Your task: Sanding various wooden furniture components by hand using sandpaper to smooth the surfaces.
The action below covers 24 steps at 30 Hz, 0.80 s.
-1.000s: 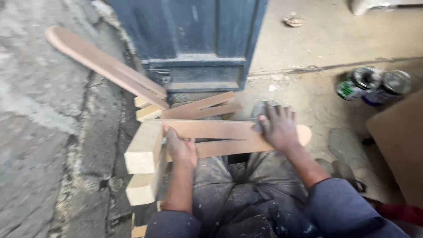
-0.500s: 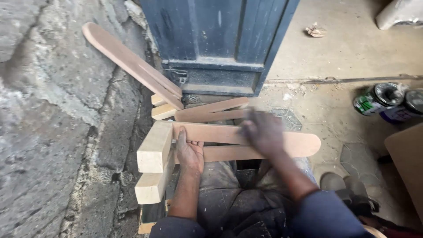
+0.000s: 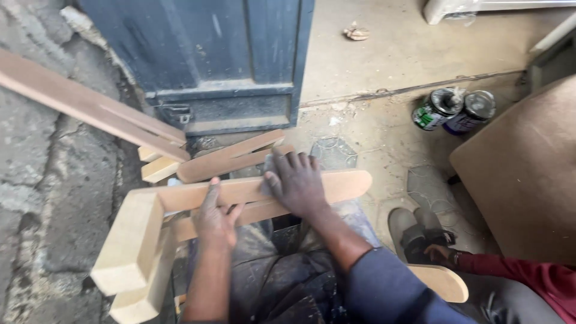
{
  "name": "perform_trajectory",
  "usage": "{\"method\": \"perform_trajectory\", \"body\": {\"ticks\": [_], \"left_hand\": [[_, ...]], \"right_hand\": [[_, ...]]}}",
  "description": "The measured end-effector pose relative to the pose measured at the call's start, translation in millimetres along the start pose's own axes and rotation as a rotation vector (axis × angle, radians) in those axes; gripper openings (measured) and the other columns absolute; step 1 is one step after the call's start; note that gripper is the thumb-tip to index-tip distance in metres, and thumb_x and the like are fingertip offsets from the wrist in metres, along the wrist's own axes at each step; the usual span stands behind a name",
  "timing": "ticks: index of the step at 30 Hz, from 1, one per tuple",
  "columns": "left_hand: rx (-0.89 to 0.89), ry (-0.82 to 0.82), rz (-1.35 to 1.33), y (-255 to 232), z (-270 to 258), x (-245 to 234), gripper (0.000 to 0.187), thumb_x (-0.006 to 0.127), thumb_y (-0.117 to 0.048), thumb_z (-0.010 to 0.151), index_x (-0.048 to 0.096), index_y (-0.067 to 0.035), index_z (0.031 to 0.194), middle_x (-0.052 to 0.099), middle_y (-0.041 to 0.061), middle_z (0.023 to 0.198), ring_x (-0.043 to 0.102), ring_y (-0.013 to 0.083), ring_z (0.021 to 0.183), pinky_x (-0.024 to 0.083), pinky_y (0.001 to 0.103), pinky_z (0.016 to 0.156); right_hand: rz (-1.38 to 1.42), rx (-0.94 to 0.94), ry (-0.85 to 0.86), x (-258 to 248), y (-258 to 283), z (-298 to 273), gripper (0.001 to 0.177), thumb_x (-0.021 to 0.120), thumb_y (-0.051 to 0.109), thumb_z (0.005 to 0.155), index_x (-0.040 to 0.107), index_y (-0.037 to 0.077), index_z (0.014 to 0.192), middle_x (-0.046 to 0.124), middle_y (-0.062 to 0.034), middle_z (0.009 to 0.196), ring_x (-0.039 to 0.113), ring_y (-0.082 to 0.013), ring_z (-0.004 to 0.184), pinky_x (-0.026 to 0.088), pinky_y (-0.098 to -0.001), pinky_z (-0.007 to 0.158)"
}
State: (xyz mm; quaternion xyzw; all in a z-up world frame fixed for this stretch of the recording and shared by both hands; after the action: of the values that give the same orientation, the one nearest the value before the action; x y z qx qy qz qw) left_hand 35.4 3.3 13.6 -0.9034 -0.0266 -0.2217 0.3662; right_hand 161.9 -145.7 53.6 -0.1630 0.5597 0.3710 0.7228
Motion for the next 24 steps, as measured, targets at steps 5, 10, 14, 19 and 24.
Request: {"method": "perform_trajectory", "body": {"ticks": [5,10,14,19,24], "left_hand": [[-0.006,0.106,0.064,-16.7,-27.9,-3.1,0.036,0.07,-0.024,0.09,0.064,-0.001,0.117,0.059,0.013,0.11,0.065,0.0286,0.094,0.059,0.054,0.099],[-0.022,0.112,0.119,-15.0,-40.7,8.1,0.048,0.067,-0.026,0.09,0.053,0.002,0.126,0.058,0.024,0.121,0.067,0.04,0.104,0.057,0.055,0.1],[-0.089,0.114,0.112,-8.1,-46.0,15.6,0.056,0.063,-0.035,0.095,0.047,-0.006,0.139,0.041,0.028,0.136,0.055,0.0474,0.124,0.051,0.057,0.108],[-0.104,0.093,0.152,-21.8,-64.7,13.4,0.067,0.066,-0.043,0.092,0.041,-0.012,0.147,0.028,0.038,0.155,0.042,0.0525,0.139,0.046,0.058,0.111],[0.008,0.12,-0.103,-41.8,-39.2,-14.0,0.098,0.064,-0.062,0.089,0.025,-0.008,0.161,0.011,0.034,0.165,0.024,0.0514,0.15,0.028,0.062,0.122]], "right_hand": [[0.116,0.225,-0.047,-14.2,-85.0,-29.2,0.066,0.033,0.054,0.103,0.051,0.008,0.147,0.066,-0.0156,0.12,0.059,-0.0333,0.108,0.042,-0.0477,0.098],[0.296,0.585,-0.176,-15.6,-171.1,-67.2,0.056,0.045,0.05,0.101,0.055,0.011,0.14,0.062,-0.0179,0.127,0.055,-0.0418,0.114,0.036,-0.0523,0.103],[0.31,0.487,-0.156,-49.4,-139.4,-55.4,0.048,0.058,0.045,0.098,0.058,0.014,0.136,0.063,-0.0146,0.121,0.055,-0.0382,0.115,0.037,-0.0515,0.104],[0.307,0.247,0.0,-32.6,-72.5,-33.3,0.053,0.065,0.054,0.094,0.059,0.026,0.139,0.061,-0.0045,0.113,0.056,-0.0325,0.116,0.041,-0.0505,0.101],[0.348,0.051,0.033,-26.3,-42.0,-25.6,0.049,0.062,0.045,0.099,0.059,0.018,0.139,0.066,-0.015,0.11,0.062,-0.0388,0.112,0.042,-0.0508,0.1]]}}
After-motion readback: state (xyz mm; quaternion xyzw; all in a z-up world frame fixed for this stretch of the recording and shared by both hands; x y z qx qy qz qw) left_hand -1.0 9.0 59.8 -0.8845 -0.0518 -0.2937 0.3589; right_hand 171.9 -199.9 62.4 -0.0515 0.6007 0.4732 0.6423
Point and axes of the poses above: each hand's wrist, its own z-axis towards the middle knuckle, its own x-axis out of the palm, y = z × x, the point moved 4 cm from there along z, towards the middle knuckle
